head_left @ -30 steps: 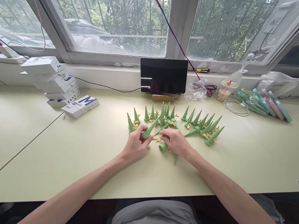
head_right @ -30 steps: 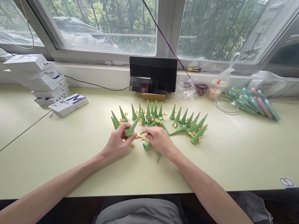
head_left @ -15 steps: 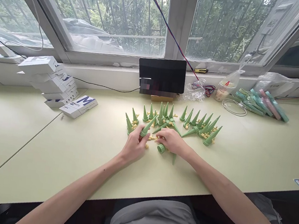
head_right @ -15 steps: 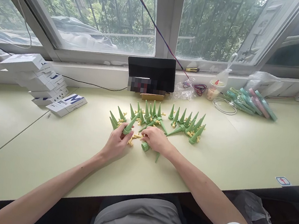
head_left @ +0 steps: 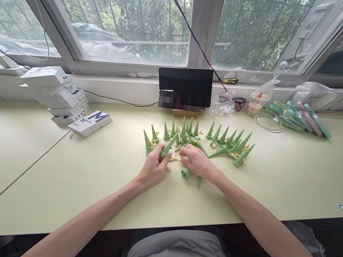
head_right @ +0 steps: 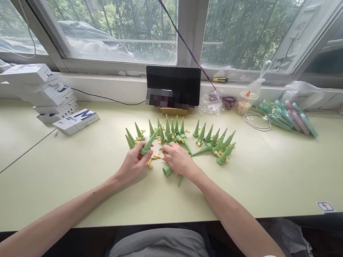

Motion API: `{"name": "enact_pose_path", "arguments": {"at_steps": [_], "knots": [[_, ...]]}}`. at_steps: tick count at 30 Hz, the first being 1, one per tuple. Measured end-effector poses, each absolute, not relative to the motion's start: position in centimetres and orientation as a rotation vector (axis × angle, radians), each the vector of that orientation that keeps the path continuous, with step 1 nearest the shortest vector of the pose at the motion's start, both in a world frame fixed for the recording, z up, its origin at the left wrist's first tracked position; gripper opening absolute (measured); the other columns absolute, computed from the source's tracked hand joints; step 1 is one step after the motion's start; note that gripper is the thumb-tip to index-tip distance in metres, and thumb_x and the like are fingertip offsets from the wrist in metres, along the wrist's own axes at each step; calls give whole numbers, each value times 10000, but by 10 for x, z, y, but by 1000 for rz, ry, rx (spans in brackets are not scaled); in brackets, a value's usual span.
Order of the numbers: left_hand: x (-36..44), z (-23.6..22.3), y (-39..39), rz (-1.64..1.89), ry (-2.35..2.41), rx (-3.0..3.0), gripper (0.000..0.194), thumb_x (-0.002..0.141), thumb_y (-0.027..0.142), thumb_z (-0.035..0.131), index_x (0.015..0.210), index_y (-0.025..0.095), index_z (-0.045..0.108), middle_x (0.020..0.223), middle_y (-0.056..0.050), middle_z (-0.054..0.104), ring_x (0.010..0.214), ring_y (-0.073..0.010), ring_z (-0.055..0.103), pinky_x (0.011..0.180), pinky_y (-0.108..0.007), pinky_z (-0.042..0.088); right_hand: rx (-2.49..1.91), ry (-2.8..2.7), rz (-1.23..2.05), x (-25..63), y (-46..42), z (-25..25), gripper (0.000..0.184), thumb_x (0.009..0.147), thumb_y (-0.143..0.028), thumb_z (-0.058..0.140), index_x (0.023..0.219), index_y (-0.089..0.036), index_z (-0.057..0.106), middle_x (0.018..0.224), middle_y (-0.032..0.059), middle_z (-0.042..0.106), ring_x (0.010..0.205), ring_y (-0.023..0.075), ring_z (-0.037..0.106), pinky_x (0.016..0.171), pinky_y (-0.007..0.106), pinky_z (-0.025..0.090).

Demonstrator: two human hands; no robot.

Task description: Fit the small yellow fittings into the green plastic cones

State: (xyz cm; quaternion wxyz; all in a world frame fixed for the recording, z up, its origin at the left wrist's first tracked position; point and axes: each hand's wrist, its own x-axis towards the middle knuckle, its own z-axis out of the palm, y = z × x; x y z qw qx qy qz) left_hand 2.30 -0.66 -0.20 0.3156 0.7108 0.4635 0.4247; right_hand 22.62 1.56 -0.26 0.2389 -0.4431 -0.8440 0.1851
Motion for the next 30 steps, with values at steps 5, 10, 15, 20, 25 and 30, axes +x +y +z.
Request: {"name": "enact_pose_path", "arguments": {"at_steps": [5,10,15,20,25,30], "knots": [[23,2,-7,1091,1128,1732,242,950,388,548,1087,189,545,683,53,434,535,-77,375,493,-199,331,-1088,-2234,509,225,15,-3,93,899,-94,610,905,-182,583,873,25,617,744,155,559,703,285,454],[24,8,-10,1024,980,1519,312,927,454,590,1083,194,518,642,73,373,498,-64,309,461,-195,277,-839,-1967,475,221,10,-2,110,942,-166,600,1044,-202,622,900,44,629,746,155,602,674,287,536],[26,12,-14,929,844,1388,370,919,482,606,1125,194,501,629,81,347,492,-60,280,459,-202,222,-658,-1830,427,215,1,2,113,964,-170,575,1000,-219,671,949,62,658,823,156,644,678,274,602],[28,13,-14,899,830,1375,404,902,495,631,1133,186,509,672,75,402,480,-43,304,465,-207,262,-592,-1805,466,212,-3,2,128,967,-175,575,1016,-227,681,986,72,693,860,162,684,698,293,642],[29,14,-15,885,874,1385,414,869,518,664,1046,174,515,761,46,518,476,-28,345,467,-205,291,-586,-1809,391,212,-3,0,122,969,-173,574,990,-223,683,963,76,708,838,165,692,648,283,628],[27,12,-15,889,909,1468,441,857,541,662,1064,168,553,787,18,576,505,-47,404,487,-204,343,-584,-1801,359,211,-4,4,118,973,-182,568,961,-212,682,942,74,705,848,163,686,680,285,612]]}}
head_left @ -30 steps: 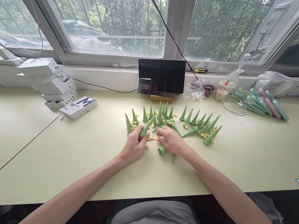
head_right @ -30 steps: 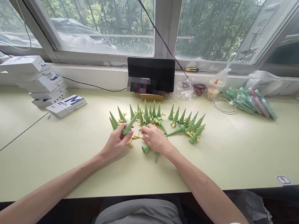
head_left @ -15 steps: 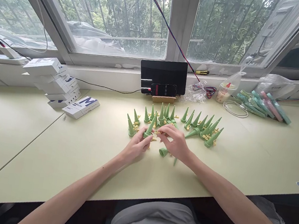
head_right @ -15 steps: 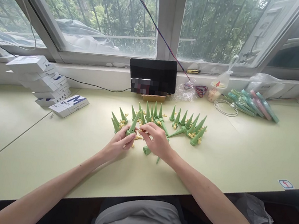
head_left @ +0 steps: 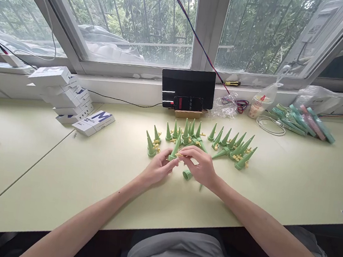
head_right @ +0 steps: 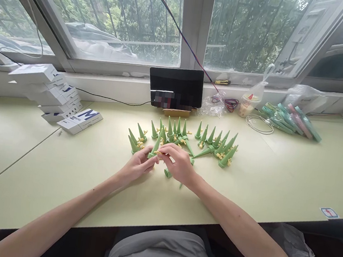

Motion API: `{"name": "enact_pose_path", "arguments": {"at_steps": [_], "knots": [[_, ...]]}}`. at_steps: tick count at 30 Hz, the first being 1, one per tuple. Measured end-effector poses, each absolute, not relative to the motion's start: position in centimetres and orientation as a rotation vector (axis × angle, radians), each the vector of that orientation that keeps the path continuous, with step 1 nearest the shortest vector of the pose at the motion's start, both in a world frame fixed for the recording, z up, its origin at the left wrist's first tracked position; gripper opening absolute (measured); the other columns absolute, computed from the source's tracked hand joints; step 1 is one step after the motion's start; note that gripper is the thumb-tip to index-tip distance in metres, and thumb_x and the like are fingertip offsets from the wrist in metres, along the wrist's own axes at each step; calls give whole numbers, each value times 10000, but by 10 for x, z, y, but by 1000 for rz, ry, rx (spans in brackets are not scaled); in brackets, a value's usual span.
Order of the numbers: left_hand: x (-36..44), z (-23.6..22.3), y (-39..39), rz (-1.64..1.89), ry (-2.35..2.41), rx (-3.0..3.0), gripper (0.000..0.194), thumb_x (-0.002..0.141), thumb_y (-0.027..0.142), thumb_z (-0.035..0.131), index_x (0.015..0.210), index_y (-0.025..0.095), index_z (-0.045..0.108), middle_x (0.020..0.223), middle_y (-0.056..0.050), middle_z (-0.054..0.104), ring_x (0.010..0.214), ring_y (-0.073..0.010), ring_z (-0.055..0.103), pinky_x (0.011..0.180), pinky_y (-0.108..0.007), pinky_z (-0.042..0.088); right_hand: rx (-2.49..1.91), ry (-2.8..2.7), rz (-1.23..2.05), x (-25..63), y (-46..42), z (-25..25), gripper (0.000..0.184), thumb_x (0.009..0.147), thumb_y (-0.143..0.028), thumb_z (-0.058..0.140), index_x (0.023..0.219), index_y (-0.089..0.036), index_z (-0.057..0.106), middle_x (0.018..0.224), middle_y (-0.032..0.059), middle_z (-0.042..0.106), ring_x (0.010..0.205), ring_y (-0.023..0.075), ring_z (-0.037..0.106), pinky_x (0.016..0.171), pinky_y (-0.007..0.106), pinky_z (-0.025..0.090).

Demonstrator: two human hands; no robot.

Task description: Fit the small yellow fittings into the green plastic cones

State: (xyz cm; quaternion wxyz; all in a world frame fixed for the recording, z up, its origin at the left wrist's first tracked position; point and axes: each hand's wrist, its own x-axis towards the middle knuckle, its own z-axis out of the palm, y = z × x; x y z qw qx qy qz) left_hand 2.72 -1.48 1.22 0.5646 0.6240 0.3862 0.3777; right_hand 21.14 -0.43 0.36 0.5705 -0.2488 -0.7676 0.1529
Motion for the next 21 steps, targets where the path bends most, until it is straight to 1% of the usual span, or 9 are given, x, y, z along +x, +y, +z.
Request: {"name": "enact_pose_path", "arguments": {"at_steps": [4,7,10,13,17,21], "knots": [[26,9,-13,906,929,1550,430,867,528,653,1079,162,577,768,10,561,547,-69,445,503,-199,375,-586,-1811,349,212,-5,6,117,979,-197,562,943,-212,672,929,71,704,855,167,687,724,305,601],[26,7,-13,944,931,1593,406,879,500,650,1088,159,581,801,8,538,552,-64,419,507,-198,387,-634,-1827,359,212,-4,5,119,986,-226,555,938,-220,664,930,73,705,861,174,686,739,322,600],[26,5,-14,995,978,1642,371,879,484,654,1053,164,584,813,14,509,549,-57,377,494,-192,374,-668,-1829,382,212,-3,1,114,986,-251,558,936,-221,657,926,75,702,859,184,684,723,331,601],[25,4,-14,1025,1050,1698,339,876,469,660,1007,169,572,763,33,470,545,-60,349,483,-187,344,-684,-1823,403,212,-2,-3,105,982,-261,570,934,-217,652,907,72,702,846,188,680,687,321,594],[23,1,-14,1065,1113,1815,310,866,451,675,955,177,563,700,49,454,532,-66,355,490,-194,335,-713,-1839,397,213,-1,-7,97,975,-247,586,911,-208,648,860,64,709,802,190,672,687,326,569],[22,-1,-12,1095,1143,1882,323,868,461,670,1022,180,621,629,63,420,494,-68,319,466,-200,305,-744,-1846,413,213,-2,-8,99,966,-243,600,894,-197,651,843,65,710,760,189,661,650,313,548]]}}
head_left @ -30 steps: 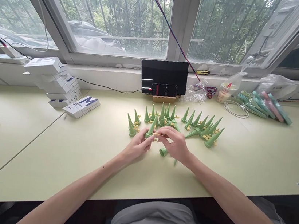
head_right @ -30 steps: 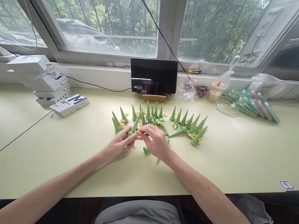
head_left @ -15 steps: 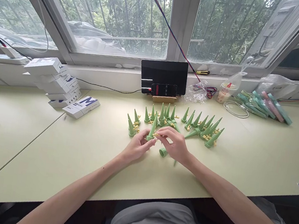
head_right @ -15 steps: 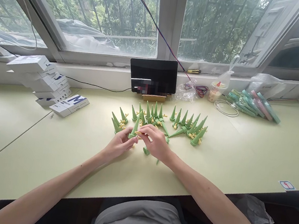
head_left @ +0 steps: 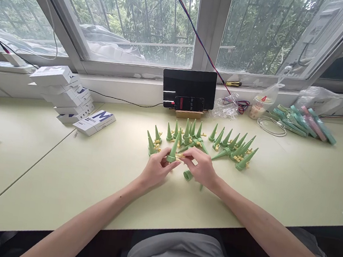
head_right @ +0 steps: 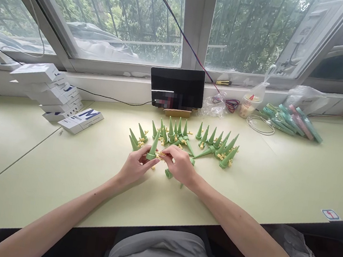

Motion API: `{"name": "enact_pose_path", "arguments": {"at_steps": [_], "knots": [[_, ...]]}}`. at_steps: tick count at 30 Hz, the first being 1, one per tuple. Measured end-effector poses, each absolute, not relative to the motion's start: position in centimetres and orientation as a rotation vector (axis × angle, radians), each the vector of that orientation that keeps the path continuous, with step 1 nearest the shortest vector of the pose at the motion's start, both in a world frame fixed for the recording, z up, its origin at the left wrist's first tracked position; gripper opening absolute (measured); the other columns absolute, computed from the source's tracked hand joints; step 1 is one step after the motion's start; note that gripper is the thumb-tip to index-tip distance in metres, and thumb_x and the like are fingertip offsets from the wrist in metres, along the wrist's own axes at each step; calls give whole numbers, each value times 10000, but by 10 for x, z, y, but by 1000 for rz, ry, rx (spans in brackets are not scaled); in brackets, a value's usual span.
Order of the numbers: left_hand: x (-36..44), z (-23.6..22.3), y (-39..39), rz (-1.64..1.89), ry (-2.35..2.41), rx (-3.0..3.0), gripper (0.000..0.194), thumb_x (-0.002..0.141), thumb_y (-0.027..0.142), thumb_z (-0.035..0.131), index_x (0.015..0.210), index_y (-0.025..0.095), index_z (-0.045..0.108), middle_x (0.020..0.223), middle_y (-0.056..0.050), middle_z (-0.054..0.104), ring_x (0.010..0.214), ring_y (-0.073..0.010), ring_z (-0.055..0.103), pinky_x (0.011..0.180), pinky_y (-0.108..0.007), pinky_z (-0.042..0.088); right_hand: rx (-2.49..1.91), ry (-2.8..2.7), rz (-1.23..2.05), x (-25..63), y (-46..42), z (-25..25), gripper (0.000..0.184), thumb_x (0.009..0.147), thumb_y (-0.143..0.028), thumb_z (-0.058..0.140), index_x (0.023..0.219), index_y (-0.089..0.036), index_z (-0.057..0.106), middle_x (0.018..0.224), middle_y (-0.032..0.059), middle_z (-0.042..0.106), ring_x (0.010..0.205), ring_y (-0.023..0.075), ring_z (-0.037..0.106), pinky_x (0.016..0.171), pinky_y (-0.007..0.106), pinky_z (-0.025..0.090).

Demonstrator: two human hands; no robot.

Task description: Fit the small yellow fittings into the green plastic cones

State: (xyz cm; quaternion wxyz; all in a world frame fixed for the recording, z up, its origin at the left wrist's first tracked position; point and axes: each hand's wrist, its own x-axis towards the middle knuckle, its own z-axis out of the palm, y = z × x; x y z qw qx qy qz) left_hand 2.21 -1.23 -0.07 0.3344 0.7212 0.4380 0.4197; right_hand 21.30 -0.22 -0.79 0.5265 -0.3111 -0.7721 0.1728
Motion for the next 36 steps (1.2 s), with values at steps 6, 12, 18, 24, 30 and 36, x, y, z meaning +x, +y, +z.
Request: {"name": "enact_pose_path", "arguments": {"at_steps": [6,12,18,24,30,36], "knots": [[21,-5,-10,1142,1167,1947,399,858,453,690,1151,180,683,586,68,333,501,-75,263,465,-208,261,-773,-1856,419,212,-3,-11,154,977,-307,586,893,-194,648,802,54,688,685,169,647,635,309,553],[21,-6,-10,1152,1147,1954,404,852,430,702,1180,193,692,594,63,338,499,-77,269,460,-208,259,-806,-1862,455,212,-4,-11,129,959,-282,605,873,-190,630,783,47,672,659,169,648,616,307,543],[21,-6,-10,1156,1146,1966,389,846,424,710,1166,204,700,604,65,347,498,-72,282,460,-199,281,-841,-1888,454,213,-4,-10,141,966,-268,582,846,-199,612,729,30,664,644,169,625,627,307,519],[21,-6,-10,1150,1140,1956,395,848,419,710,1170,192,690,608,63,392,487,-68,322,457,-195,322,-843,-1911,436,212,-4,-10,188,988,-283,540,825,-203,591,672,17,630,636,169,588,625,301,487],[23,-4,-11,1143,1138,1946,389,853,416,707,1170,192,684,615,61,446,467,-64,364,454,-196,356,-846,-1935,407,212,-3,-12,262,1022,-322,478,816,-204,590,689,25,624,658,169,584,632,292,479],[23,-4,-12,1158,1132,1945,391,844,405,713,1177,202,682,645,51,485,470,-66,388,463,-203,383,-832,-1968,378,212,-2,-12,323,1052,-352,403,822,-207,578,713,34,616,675,171,585,637,289,467]]}}
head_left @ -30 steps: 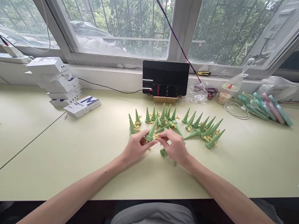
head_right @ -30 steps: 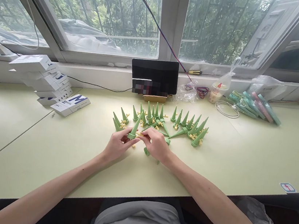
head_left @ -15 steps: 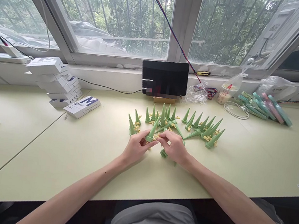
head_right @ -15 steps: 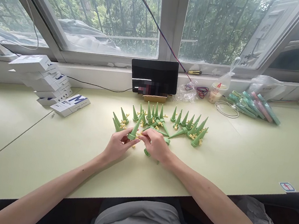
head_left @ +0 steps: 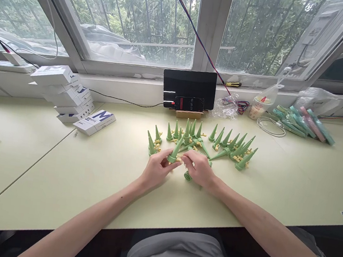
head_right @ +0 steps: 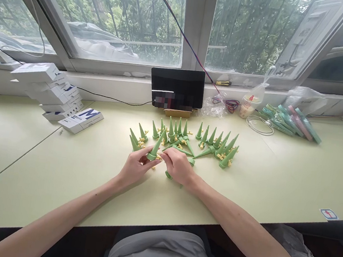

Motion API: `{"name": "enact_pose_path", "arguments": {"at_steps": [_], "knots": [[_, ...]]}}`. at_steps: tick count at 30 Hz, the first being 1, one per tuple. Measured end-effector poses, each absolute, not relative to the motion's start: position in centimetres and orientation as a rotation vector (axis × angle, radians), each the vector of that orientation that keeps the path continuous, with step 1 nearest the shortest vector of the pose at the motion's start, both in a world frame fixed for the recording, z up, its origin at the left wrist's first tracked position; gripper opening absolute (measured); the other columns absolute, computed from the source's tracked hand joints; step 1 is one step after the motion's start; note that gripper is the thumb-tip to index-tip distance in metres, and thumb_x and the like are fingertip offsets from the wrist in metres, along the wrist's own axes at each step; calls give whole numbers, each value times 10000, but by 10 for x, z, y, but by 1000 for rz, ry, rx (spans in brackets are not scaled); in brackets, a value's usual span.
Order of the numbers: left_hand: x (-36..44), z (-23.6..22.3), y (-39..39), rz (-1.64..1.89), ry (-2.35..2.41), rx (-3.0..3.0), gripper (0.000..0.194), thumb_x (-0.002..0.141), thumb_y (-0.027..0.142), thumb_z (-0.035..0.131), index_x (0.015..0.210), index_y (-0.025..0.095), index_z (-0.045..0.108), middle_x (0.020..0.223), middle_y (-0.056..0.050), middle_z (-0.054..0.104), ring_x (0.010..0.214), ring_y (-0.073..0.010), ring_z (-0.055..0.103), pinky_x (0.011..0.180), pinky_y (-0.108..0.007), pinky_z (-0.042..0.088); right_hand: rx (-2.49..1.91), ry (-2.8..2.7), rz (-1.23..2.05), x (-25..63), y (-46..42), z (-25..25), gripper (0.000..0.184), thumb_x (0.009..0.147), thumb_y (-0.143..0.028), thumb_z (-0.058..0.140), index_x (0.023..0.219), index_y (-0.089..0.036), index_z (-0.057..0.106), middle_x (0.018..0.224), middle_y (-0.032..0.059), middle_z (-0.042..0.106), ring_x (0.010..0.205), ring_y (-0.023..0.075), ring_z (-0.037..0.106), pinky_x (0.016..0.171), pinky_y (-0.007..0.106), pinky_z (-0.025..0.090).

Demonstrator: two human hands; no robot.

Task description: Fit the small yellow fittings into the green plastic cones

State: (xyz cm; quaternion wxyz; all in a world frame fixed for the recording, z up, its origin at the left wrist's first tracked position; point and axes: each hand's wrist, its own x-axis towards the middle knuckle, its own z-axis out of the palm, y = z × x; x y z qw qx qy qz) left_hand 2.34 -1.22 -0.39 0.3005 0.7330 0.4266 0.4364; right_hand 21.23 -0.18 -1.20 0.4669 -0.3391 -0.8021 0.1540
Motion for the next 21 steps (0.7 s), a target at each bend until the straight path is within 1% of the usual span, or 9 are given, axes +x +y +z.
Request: {"name": "enact_pose_path", "arguments": {"at_steps": [4,8,11,14,17,21], "knots": [[23,-5,-13,1119,1143,1944,401,868,430,679,1184,185,664,653,37,511,490,-82,442,485,-210,417,-829,-1964,389,212,-3,-9,358,1062,-365,375,805,-205,568,706,31,603,658,165,566,637,285,458],[22,-2,-14,1073,1070,1878,449,921,467,597,1260,173,613,715,10,575,519,-95,501,515,-220,459,-838,-1947,398,212,-4,-7,363,1062,-365,375,794,-207,562,698,24,594,643,158,544,637,279,451],[23,2,-15,1055,986,1801,452,971,490,504,1267,161,594,761,-9,605,499,-80,475,514,-221,460,-840,-1925,392,212,-4,-6,352,1059,-363,389,800,-206,568,713,25,604,656,156,548,644,279,457],[23,2,-15,1055,968,1758,435,994,493,458,1244,163,591,726,4,585,471,-67,429,486,-213,427,-852,-1910,390,212,-3,-6,329,1055,-351,408,816,-202,577,728,27,609,668,154,556,649,280,461],[23,0,-15,1056,964,1734,416,996,484,464,1245,169,571,704,15,573,471,-69,436,490,-214,427,-865,-1905,406,212,-3,-5,292,1049,-330,430,841,-198,587,763,34,622,707,159,574,666,283,473],[23,-3,-14,1079,955,1697,419,1004,482,450,1262,167,548,596,52,490,467,-79,425,479,-207,407,-866,-1900,461,212,-3,-6,190,1026,-329,487,980,-192,611,899,64,655,777,173,604,646,282,499]]}}
